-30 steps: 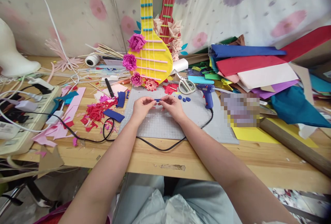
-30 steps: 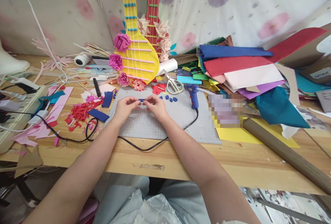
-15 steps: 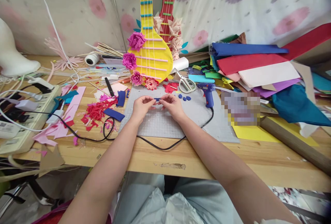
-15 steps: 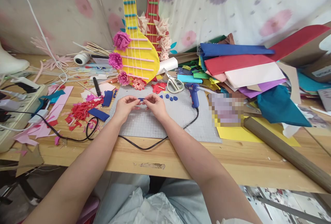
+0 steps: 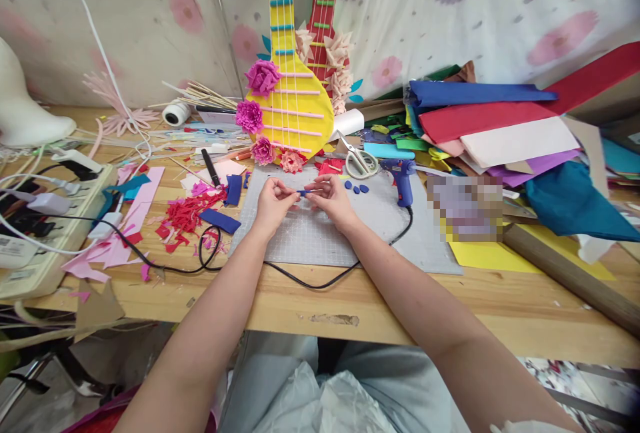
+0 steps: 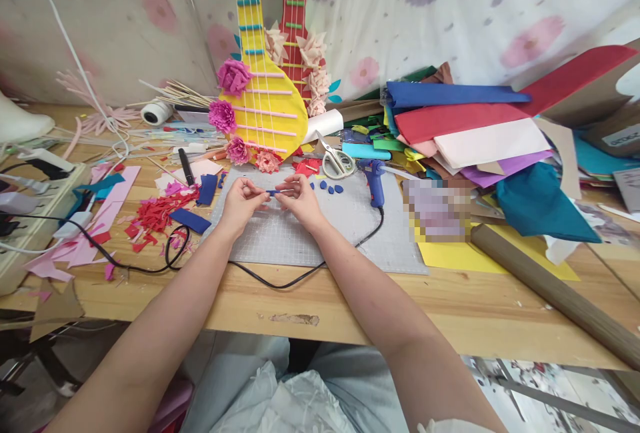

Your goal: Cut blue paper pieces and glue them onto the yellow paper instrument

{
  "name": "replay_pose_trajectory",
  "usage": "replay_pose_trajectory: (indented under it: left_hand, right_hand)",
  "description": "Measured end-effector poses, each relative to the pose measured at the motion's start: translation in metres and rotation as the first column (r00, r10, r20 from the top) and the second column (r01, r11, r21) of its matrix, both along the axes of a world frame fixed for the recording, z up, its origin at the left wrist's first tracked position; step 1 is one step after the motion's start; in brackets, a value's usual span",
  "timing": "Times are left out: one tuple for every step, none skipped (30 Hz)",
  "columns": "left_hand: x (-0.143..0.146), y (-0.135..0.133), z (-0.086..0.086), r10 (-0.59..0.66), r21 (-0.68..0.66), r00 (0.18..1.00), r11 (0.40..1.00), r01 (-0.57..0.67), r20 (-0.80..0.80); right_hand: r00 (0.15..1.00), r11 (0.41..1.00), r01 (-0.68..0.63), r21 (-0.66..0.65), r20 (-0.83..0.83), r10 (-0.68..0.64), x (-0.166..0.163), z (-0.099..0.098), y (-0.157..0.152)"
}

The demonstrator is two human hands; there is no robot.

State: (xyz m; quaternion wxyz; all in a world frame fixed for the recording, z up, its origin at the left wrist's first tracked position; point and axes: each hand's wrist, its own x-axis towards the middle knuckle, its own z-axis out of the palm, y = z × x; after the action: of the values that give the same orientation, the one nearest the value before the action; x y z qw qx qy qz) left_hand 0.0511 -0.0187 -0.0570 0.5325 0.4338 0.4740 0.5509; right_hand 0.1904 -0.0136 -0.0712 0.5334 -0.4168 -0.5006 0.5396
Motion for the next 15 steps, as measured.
replay_pose_trajectory:
  left_hand:
    - [0.0002,0.0003,-0.0008,-0.004,0.008,1.000,1.000,0.004,-0.008]
    - [0.0003,0.0006,-0.0015,-0.006,0.013,1.000,1.000,0.006,-0.017]
    - [0.0003,0.0009,-0.0021,-0.004,0.016,1.000,1.000,0.004,-0.025]
    - [0.0002,0.0012,-0.0024,0.003,0.017,1.000,1.000,-0.002,-0.031]
    - [0.0000,0.0015,-0.0027,0.012,0.017,0.999,1.000,-0.011,-0.036]
    - [-0.0003,0.0020,-0.0029,0.022,0.019,0.999,1.000,-0.021,-0.041]
    - [-0.0007,0.0024,-0.0031,0.029,0.023,0.998,0.999,-0.028,-0.048]
    - [-0.0011,0.0027,-0.0032,0.033,0.029,0.998,0.999,-0.032,-0.056]
    - [-0.0016,0.0030,-0.0034,0.033,0.035,0.997,0.999,-0.031,-0.064]
    - [-0.0019,0.0032,-0.0036,0.029,0.041,0.997,0.999,-0.026,-0.070]
    - [-0.0021,0.0031,-0.0037,0.023,0.046,0.997,0.999,-0.019,-0.075]
    - [-0.0022,0.0030,-0.0036,0.017,0.047,0.997,0.999,-0.013,-0.077]
    - [-0.0021,0.0027,-0.0035,0.010,0.046,0.997,0.999,-0.006,-0.076]
    - [-0.0020,0.0023,-0.0032,0.004,0.042,0.997,0.999,-0.001,-0.073]
    - [-0.0018,0.0019,-0.0027,-0.002,0.038,0.998,0.999,0.005,-0.069]
  right_hand:
    - [1.000,1.000,-0.014,-0.003,0.011,0.015,-0.0002,0.0001,0.0002]
    - [0.999,1.000,-0.022,-0.007,0.023,0.022,-0.0006,0.0001,0.0004]
    - [0.999,1.000,-0.024,-0.008,0.034,0.025,-0.0010,0.0002,0.0004]
    - [0.999,1.000,-0.024,-0.006,0.044,0.024,-0.0015,0.0004,0.0003]
    - [0.998,1.000,-0.023,0.001,0.053,0.023,-0.0020,0.0006,0.0000]
    - [0.998,1.000,-0.025,0.012,0.062,0.024,-0.0024,0.0008,-0.0004]
    - [0.997,0.999,-0.030,0.026,0.072,0.029,-0.0029,0.0009,-0.0009]
    - [0.996,0.999,-0.034,0.041,0.084,0.030,-0.0034,0.0009,-0.0013]
    - [0.995,0.998,-0.034,0.054,0.096,0.029,-0.0039,0.0006,-0.0017]
    - [0.994,0.998,-0.029,0.063,0.107,0.022,-0.0044,0.0000,-0.0018]
    - [0.993,0.998,-0.018,0.066,0.113,0.011,-0.0049,-0.0007,-0.0017]
    - [0.994,0.998,-0.004,0.065,0.113,-0.003,-0.0052,-0.0016,-0.0014]
    - [0.994,0.998,0.009,0.059,0.104,-0.015,-0.0053,-0.0025,-0.0009]
    - [0.996,0.999,0.019,0.051,0.088,-0.024,-0.0052,-0.0032,-0.0003]
    - [0.997,0.999,0.028,0.044,0.068,-0.031,-0.0050,-0.0038,0.0004]
